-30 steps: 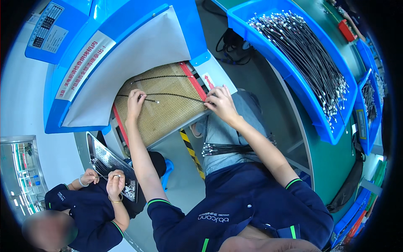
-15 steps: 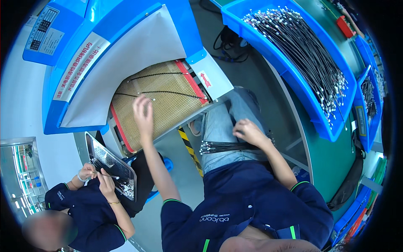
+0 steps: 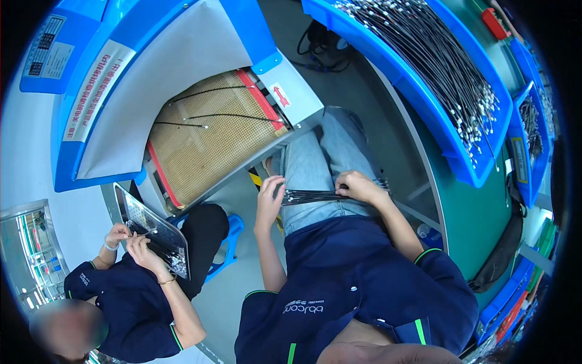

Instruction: The person repeatedly picks up black cables from a blue bin, inserts them into a machine's conveyor belt, and then places them into a tray. This process is repeated continuously throughout the video.

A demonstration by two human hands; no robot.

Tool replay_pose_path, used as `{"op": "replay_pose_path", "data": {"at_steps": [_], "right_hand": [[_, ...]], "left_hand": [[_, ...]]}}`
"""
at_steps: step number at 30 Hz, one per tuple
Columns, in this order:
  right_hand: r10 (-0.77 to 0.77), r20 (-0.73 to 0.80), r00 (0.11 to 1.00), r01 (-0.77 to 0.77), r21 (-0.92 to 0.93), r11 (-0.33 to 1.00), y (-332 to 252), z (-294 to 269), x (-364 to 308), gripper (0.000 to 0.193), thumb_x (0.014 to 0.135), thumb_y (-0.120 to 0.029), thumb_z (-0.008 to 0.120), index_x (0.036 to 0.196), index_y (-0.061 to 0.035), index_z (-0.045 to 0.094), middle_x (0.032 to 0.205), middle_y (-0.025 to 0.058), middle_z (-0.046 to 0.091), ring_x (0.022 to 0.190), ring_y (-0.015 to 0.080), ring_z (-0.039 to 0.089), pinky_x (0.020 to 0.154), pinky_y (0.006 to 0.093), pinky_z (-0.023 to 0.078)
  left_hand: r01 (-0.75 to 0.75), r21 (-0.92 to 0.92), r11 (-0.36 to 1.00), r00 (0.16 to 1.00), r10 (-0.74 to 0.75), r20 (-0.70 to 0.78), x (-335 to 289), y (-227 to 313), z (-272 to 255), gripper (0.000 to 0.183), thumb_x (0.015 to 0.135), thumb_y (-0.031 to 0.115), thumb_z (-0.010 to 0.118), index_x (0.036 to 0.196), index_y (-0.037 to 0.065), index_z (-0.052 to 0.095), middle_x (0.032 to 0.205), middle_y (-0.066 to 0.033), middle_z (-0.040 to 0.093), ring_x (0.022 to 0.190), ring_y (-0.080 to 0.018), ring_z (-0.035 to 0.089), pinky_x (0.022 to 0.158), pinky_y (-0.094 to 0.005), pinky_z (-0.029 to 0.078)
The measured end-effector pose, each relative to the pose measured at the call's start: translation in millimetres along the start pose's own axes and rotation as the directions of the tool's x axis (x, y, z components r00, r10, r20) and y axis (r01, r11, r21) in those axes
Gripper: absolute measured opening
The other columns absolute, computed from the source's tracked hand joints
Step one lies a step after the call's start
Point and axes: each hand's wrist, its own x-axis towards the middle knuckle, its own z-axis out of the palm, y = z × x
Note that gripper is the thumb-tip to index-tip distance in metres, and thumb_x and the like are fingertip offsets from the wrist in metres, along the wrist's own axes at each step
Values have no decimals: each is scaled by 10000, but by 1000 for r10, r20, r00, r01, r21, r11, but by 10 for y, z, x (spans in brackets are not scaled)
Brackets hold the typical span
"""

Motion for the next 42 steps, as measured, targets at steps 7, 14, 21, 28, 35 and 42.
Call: {"op": "replay_pose_path", "data": {"at_steps": [7, 14, 21, 28, 35, 42], "right_hand": [[-18, -57, 998, 20, 47, 999, -74, -109, -71, 129, 774, -99, 660, 866, -15, 629, 872, 119, 646, 846, 288, 629, 758, 368, 491], [-54, -70, 996, 62, 120, 991, -95, -279, -139, 114, 770, -84, 653, 869, -35, 623, 880, 97, 654, 825, 286, 632, 731, 374, 493], [-60, -149, 987, 87, 181, 980, -103, -399, -191, 107, 791, -93, 664, 876, -32, 642, 864, 88, 656, 804, 261, 640, 710, 348, 496], [-63, -229, 971, 112, 207, 972, -25, -476, -244, 111, 800, -110, 681, 863, -21, 657, 830, 91, 649, 758, 241, 633, 678, 333, 493], [-105, -207, 973, 143, 182, 973, -172, -493, -171, 119, 800, -122, 686, 875, -31, 667, 843, 91, 653, 757, 251, 636, 670, 338, 497], [-198, -311, 930, 219, 33, 975, -359, -602, -167, 124, 780, -114, 688, 889, -54, 690, 869, 68, 661, 775, 249, 647, 688, 335, 517]], "left_hand": [[-47, 73, 996, 997, 42, 66, -95, -100, 40, 194, 884, 105, 581, 1057, 31, 629, 1086, -132, 613, 1010, -275, 585, 869, -340, 448], [23, 73, 997, 991, -32, 132, -127, -9, 30, 204, 885, 145, 582, 1051, 38, 633, 1067, -129, 610, 1011, -300, 561, 883, -366, 442], [18, 112, 994, 987, -36, 157, -159, -25, 3, 178, 836, 174, 659, 944, 35, 634, 996, -110, 630, 938, -286, 581, 828, -364, 452], [-1, 25, 1000, 1000, 2, -29, -127, 109, 66, 188, 803, 143, 695, 919, 19, 615, 935, -107, 635, 909, -287, 595, 790, -368, 469], [-162, 126, 979, 987, 158, 42, -155, 252, 89, 174, 794, 120, 694, 917, 12, 636, 878, -111, 653, 819, -284, 619, 721, -359, 487], [-298, 252, 921, 953, 301, 28, 59, 449, 61, 117, 801, 107, 678, 879, 24, 651, 841, -113, 660, 776, -279, 624, 716, -371, 489]]}}
